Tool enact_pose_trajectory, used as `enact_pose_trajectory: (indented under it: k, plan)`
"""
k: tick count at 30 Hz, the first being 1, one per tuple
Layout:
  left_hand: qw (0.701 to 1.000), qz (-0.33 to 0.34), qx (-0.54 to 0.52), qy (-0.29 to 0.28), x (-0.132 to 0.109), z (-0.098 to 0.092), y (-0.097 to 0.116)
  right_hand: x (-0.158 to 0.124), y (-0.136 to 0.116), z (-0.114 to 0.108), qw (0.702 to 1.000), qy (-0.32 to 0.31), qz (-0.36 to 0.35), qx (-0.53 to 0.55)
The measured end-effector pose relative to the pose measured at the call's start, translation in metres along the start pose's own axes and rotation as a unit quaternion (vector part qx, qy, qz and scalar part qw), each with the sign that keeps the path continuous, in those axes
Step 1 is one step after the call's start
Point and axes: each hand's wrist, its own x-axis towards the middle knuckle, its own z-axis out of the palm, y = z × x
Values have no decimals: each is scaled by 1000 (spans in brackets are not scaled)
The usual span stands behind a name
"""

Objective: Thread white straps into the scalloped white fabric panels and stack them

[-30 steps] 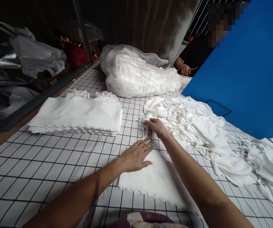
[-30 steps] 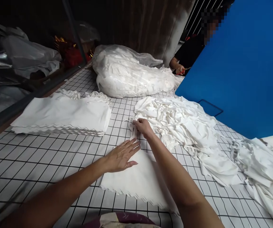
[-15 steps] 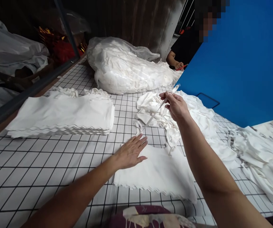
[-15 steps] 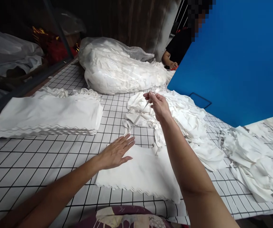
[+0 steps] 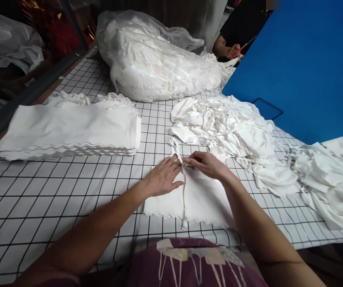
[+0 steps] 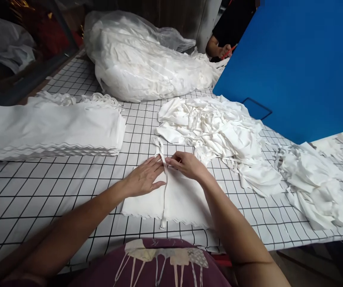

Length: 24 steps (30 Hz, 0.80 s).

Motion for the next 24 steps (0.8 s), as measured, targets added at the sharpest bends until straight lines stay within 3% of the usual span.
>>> enact_pose_trajectory:
  k: [4, 11, 14, 19, 24]
  plan:
    - [1000, 4, 1, -6, 0, 3, -1, 17, -4, 28, 999, 1, 33, 12]
    - [1000, 2, -6, -11, 2, 5, -2, 5, -2, 28, 989, -3, 16, 150]
    - [1000, 2, -18, -14, 2, 3, -1, -17, 0, 20, 967, -82, -16, 241]
    - [999, -4, -42, -20, 2, 0, 0, -67, 8, -5, 930, -252, -13, 265]
    - [999, -8, -37, -22, 1, 1, 0, -96, 27, -30, 913, -310, -49, 262]
